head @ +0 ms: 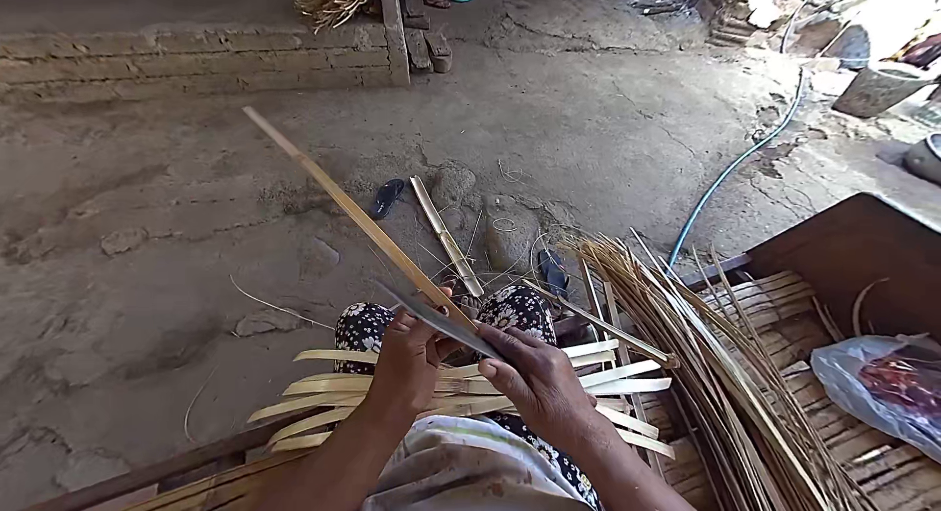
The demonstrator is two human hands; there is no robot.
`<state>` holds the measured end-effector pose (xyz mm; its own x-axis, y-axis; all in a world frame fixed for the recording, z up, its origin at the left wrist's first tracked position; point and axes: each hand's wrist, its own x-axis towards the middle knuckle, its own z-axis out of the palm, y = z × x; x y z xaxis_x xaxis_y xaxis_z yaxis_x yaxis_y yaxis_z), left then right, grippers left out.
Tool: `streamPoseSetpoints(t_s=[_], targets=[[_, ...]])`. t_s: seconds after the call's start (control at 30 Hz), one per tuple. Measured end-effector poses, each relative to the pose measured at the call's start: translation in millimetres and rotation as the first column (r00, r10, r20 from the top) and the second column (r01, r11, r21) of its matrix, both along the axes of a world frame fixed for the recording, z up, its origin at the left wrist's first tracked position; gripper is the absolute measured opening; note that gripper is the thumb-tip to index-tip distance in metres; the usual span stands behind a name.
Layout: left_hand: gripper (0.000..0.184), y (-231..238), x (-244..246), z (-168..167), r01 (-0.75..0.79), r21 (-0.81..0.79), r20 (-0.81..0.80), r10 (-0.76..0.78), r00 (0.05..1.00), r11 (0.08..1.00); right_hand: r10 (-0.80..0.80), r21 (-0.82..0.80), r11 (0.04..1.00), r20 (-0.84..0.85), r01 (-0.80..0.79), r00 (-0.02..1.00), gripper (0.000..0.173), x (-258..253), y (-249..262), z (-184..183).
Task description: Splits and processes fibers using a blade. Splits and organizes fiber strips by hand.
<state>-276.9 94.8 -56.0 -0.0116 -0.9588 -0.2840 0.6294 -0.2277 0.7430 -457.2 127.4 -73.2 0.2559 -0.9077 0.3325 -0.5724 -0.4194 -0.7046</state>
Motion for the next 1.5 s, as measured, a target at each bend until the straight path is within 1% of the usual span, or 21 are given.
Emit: streamPoseSetpoints(t_s=[0.07, 0.17, 0.23, 0.37, 0.5, 0.67, 0.83, 1.0, 1.07, 1.13, 1.17, 1.2, 1.27, 1.3, 1.33, 1.37, 1.4, 1.43, 1.47, 1.5], targets=[[0.022, 2.2, -1.2, -2.3, 0.014, -0.035, -0.02, -0.015, 1.0, 0.999, 0.008, -0.015, 1.0, -0.01, -0.008, 1.0, 0.069, 1.9, 1.5, -1.5], [0.021, 3.5, 1.0, -9.0, 0.055, -0.153, -0.006, -0.057, 0.998, 0.987, 0.0, -0.081, 0.997, -0.027, -0.003, 1.0, 0.065, 2.3, 1.6, -3.4], [0.021, 3.6, 0.7, -9.9, 0.061, -0.185, 0.005, -0.061, 0.998, 0.981, 0.002, -0.103, 0.995, -0.023, -0.004, 1.0, 0.065, 2.2, 1.7, -3.6], [0.021, 2.6, -1.3, -8.4, 0.036, -0.163, 0.005, -0.036, 0.999, 0.986, 0.007, -0.129, 0.992, -0.001, -0.007, 1.0, 0.062, 1.3, 2.4, -3.6], [0.02, 2.4, -2.2, -2.7, 0.033, -0.133, 0.027, -0.029, 0.999, 0.991, 0.013, -0.12, 0.993, 0.026, -0.01, 1.0, 0.061, 0.6, 2.2, -2.9], [0.021, 2.1, -0.3, -5.8, 0.046, -0.168, -0.015, -0.05, 0.999, 0.985, 0.021, -0.145, 0.989, 0.04, -0.015, 0.999, 0.058, -0.3, 0.9, -4.5], [0.023, 7.6, 4.2, -8.6, 0.083, -0.176, -0.103, -0.102, 0.989, 0.981, 0.034, -0.206, 0.978, 0.059, -0.021, 0.998, 0.058, 1.0, 2.3, -10.1], [0.022, 8.8, 5.5, -2.1, 0.115, -0.08, -0.192, -0.128, 0.973, 0.99, 0.081, -0.227, 0.972, 0.085, -0.06, 0.993, 0.058, 1.0, 0.4, -10.2], [0.021, 8.7, 8.9, -3.2, 0.166, -0.075, -0.258, -0.18, 0.949, 0.983, 0.083, -0.218, 0.974, 0.067, -0.067, 0.994, 0.056, 0.9, -0.1, -9.3], [0.021, 9.2, 13.5, -5.5, 0.248, -0.069, -0.35, -0.256, 0.901, 0.966, 0.082, -0.187, 0.98, 0.07, -0.068, 0.994, 0.051, -1.0, -1.2, -11.1], [0.022, 8.7, 15.0, -7.2, 0.289, -0.07, -0.391, -0.293, 0.873, 0.955, 0.088, -0.172, 0.982, 0.077, -0.074, 0.993, 0.049, -2.9, -2.1, -12.5], [0.027, 7.3, 16.9, -10.2, 0.338, -0.092, -0.419, -0.345, 0.84, 0.936, 0.097, -0.173, 0.981, 0.073, -0.083, 0.993, 0.048, -4.9, -3.3, -14.0], [0.047, 4.0, 24.2, -20.0, 0.446, -0.193, -0.446, -0.483, 0.753, 0.874, 0.093, -0.2, 0.976, 0.021, -0.087, 0.995, 0.051, -8.8, -6.5, -16.2], [0.052, 3.6, 27.7, -23.8, 0.491, -0.243, -0.455, -0.545, 0.704, 0.837, 0.069, -0.22, 0.973, -0.027, -0.073, 0.997, 0.055, -11.2, -9.3, -16.8], [0.048, 4.1, 30.8, -26.9, 0.535, -0.289, -0.46, -0.605, 0.65, 0.794, 0.033, -0.237, 0.97, -0.075, -0.049, 0.997, 0.058, -14.2, -13.3, -17.1], [0.037, 5.2, 33.5, -29.3, 0.587, -0.333, -0.432, -0.673, 0.601, 0.738, -0.011, -0.238, 0.971, -0.121, -0.018, 0.993, 0.06, -18.1, -18.4, -16.9], [0.04, 6.6, 36.4, -32.7, 0.643, -0.39, -0.376, -0.751, 0.542, 0.659, -0.058, -0.228, 0.974, -0.167, 0.018, 0.984, 0.061, -22.6, -24.1, -16.3], [0.056, 9.7, 38.5, -35.7, 0.689, -0.415, -0.33, -0.804, 0.494, 0.594, -0.105, -0.202, 0.977, -0.205, 0.063, 0.973, 0.06, -27.2, -30.2, -15.3], [0.072, 14.5, 39.9, -37.7, 0.732, -0.414, -0.271, -0.84, 0.469, 0.542, -0.155, -0.17, 0.979, -0.239, 0.116, 0.959, 0.058, -31.7, -36.4, -14.0], [0.079, 19.7, 41.4, -39.8, 0.772, -0.404, -0.197, -0.871, 0.451, 0.491, -0.205, -0.147, 0.974, -0.271, 0.17, 0.94, 0.056, -36.4, -42.9, -12.8]])
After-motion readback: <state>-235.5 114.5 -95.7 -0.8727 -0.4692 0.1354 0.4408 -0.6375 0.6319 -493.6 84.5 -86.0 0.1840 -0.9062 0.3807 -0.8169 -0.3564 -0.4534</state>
